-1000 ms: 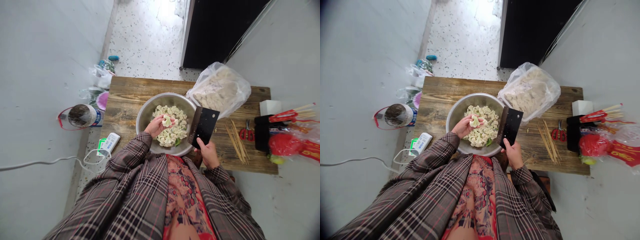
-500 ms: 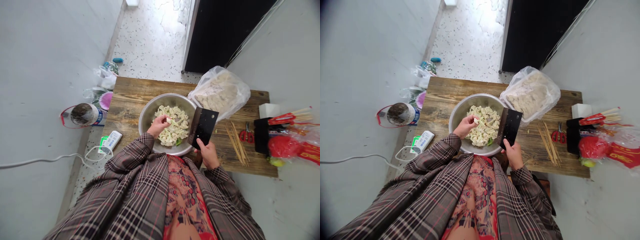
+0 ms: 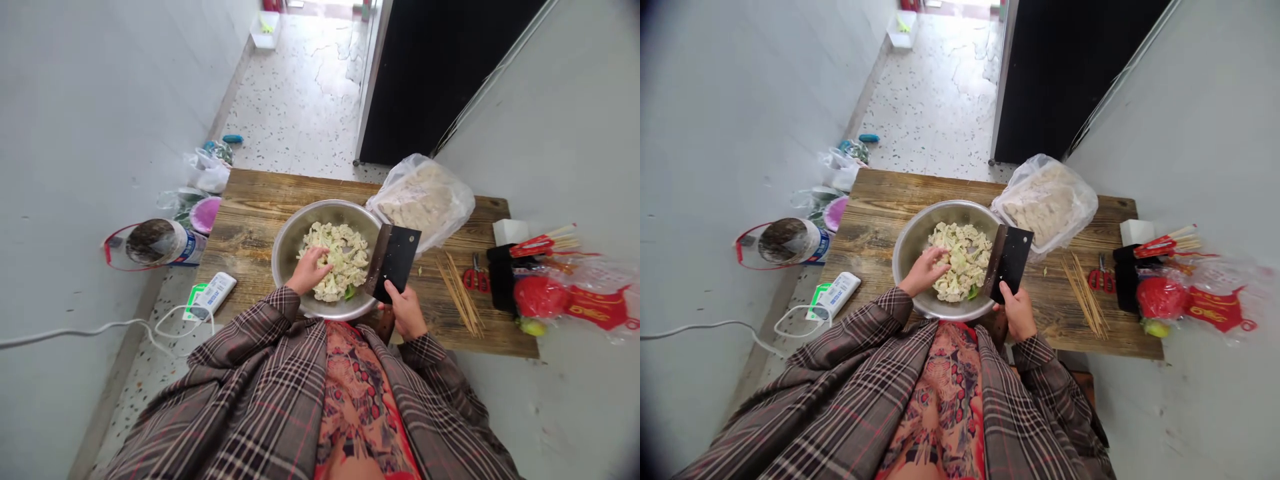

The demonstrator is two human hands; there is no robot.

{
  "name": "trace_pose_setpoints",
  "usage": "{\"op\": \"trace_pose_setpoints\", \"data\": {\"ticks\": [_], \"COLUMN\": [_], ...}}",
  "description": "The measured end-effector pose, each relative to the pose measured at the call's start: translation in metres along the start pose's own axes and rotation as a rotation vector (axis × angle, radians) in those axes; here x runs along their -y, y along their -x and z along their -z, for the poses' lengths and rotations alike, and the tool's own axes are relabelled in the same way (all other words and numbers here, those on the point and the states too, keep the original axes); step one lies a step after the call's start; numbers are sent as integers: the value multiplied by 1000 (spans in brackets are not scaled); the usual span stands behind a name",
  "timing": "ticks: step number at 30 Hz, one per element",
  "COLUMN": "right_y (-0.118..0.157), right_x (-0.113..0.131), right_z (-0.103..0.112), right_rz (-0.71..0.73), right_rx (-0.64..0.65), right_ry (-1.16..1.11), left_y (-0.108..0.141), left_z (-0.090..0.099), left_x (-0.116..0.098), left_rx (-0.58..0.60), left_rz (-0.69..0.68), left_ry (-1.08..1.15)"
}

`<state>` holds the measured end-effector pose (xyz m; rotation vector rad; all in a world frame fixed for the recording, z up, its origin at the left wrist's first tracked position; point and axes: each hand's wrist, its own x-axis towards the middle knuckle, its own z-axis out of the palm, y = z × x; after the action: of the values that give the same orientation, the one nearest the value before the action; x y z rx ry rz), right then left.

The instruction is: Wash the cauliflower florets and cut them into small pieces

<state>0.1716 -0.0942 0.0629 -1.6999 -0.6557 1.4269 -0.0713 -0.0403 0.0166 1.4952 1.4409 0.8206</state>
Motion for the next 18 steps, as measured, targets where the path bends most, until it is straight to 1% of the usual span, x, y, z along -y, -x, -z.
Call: {"op": "trace_pose_setpoints", "data": {"ticks": [1, 3, 4, 5, 6, 7, 8, 10, 12, 14, 16, 18], "right_y": [-2, -5, -6, -7, -7, -7, -6, -3, -1, 2, 4, 5], "right_x": [4, 12, 16, 20, 22, 23, 23, 19, 14, 9, 7, 7], "right_z": [-3, -12, -18, -26, -34, -42, -50, -65, -75, -80, -82, -82], "right_rz": [11, 52, 80, 104, 123, 138, 149, 172, 228, 306, 396, 474], "right_rx": [3, -10, -22, -36, -47, -53, -49, -21, 4, 26, 112, 285], "right_ry": [-17, -55, -82, -112, -146, -178, -203, -208, -132, 4, 159, 301], "left_y": [6, 18, 24, 30, 35, 39, 42, 48, 55, 63, 68, 68], "left_z": [-4, -13, -18, -22, -26, -29, -32, -35, -36, -36, -34, -28], "left_x": [-5, -18, -25, -32, -37, -41, -42, -40, -33, -26, -23, -22], "left_rx": [72, 285, 390, 470, 520, 536, 518, 433, 343, 293, 234, 122], "left_rz": [17, 40, 43, 40, 34, 20, 2, -20, -27, -29, -32, -21], "left_ry": [59, 163, 190, 202, 210, 215, 200, 134, 61, 43, 44, 23]}}
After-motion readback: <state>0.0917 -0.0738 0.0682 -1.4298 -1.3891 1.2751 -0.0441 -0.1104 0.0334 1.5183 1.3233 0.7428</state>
